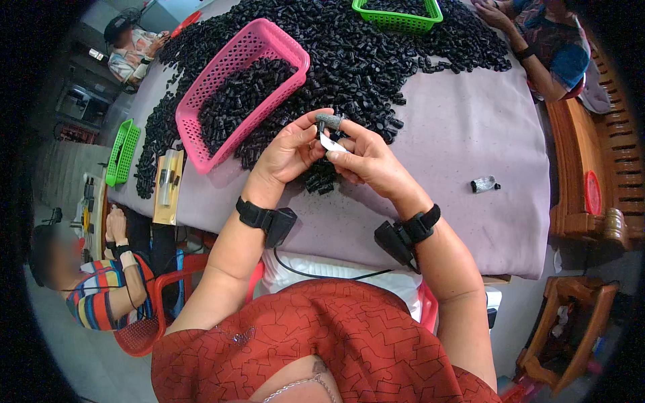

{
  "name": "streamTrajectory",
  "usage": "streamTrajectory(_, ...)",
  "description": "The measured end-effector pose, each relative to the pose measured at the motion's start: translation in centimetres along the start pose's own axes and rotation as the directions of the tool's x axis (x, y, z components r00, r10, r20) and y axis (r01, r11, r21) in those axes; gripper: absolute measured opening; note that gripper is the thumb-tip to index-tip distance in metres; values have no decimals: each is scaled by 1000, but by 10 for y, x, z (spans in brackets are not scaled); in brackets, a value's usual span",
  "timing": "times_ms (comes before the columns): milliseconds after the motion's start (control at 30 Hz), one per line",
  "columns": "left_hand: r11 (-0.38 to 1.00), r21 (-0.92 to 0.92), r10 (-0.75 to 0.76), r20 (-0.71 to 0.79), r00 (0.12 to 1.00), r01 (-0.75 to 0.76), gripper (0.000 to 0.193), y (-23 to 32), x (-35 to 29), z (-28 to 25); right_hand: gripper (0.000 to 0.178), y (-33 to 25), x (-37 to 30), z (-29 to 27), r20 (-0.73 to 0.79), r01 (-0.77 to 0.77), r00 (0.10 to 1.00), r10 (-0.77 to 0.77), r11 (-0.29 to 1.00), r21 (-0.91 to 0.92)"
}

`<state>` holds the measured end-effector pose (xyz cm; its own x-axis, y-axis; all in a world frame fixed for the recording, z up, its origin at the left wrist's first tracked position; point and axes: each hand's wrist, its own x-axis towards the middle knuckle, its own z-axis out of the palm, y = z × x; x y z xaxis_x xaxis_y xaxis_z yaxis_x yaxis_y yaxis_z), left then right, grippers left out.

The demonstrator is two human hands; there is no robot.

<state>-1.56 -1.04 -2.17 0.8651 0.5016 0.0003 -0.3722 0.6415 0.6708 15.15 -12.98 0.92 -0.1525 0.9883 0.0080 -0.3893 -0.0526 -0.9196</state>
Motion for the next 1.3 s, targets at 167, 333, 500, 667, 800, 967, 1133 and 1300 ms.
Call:
streamTrajectory(167,999,31,-17,7,1000,17,46,1,-1,2,56,0,-1,0,2,-18,1000,18,1000,-15)
streamTrajectory(333,998,50,-35,21,999,34,46,5,-3,7,57,-2,-1,-1,26,-22,999,23,1000,-6)
streamTrajectory(500,998,63,-34,43,998,31,46,5,-5,3,58,-8,-3,0,61,-43,997,40,998,42)
streamTrajectory(667,998,58,-33,28,999,32,46,5,-6,6,56,-3,-2,-4,100,-41,994,34,997,62)
streamTrajectory(800,998,56,-42,29,999,41,47,7,-6,10,63,-3,-1,-4,95,-65,994,62,997,34)
streamTrajectory(967,998,44,-44,38,998,42,46,6,-6,8,60,-3,-1,-4,87,-62,994,59,998,32)
streamTrajectory(1133,998,47,-47,14,999,46,46,5,-5,6,45,-3,-1,-4,51,-40,998,40,999,17)
streamTrajectory(1300,995,82,-67,55,996,63,47,4,-5,7,43,3,2,-15,36,-66,997,65,998,15)
